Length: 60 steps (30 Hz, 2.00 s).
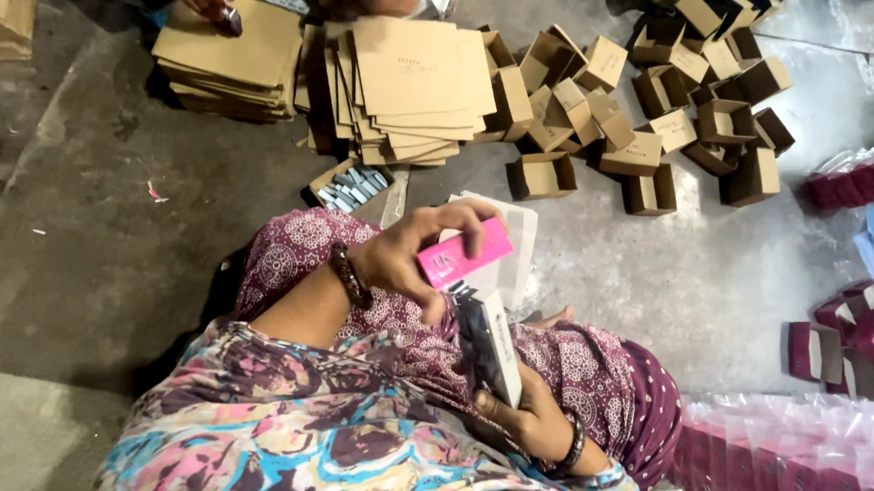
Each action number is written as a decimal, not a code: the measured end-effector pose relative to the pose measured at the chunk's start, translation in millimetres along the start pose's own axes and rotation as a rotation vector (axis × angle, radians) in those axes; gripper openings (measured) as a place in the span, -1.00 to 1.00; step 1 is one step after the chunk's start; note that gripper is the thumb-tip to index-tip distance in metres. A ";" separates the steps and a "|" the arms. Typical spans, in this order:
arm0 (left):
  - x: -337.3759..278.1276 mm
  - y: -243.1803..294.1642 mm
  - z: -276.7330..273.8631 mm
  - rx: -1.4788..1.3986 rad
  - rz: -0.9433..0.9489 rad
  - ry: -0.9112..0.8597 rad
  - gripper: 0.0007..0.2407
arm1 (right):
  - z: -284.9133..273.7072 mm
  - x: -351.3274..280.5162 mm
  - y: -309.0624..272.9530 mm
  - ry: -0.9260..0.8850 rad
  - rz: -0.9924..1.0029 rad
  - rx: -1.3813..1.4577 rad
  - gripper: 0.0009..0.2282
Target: The person assembles small cardboard boxes by hand, folding paper liners and placing them inside before stacking the finished boxes.
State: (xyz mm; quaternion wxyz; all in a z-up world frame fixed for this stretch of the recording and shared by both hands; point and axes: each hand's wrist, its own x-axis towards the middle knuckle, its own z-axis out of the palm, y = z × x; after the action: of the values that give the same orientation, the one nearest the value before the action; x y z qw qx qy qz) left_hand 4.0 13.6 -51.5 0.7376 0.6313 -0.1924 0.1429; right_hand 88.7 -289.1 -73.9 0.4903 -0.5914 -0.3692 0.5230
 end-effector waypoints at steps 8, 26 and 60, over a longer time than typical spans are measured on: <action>0.6 5.6 -0.8 -0.176 -0.001 0.046 -0.35 | -10.5 0.9 13.5 0.141 -0.041 -0.024 -0.74; 18.8 31.8 17.1 0.697 -0.043 -0.118 0.00 | -7.0 24.4 47.7 0.289 -0.064 -0.071 -0.71; 109.2 -54.2 -7.0 1.387 -0.851 -0.043 0.09 | -53.9 77.1 131.0 0.613 0.286 0.809 -0.93</action>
State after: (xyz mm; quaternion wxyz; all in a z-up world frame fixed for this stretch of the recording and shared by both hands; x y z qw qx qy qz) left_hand 125.9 8.1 -49.2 0.1661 0.9662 0.1823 -0.0754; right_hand 145.4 -258.6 -221.7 0.6886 -0.5252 0.1067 0.4885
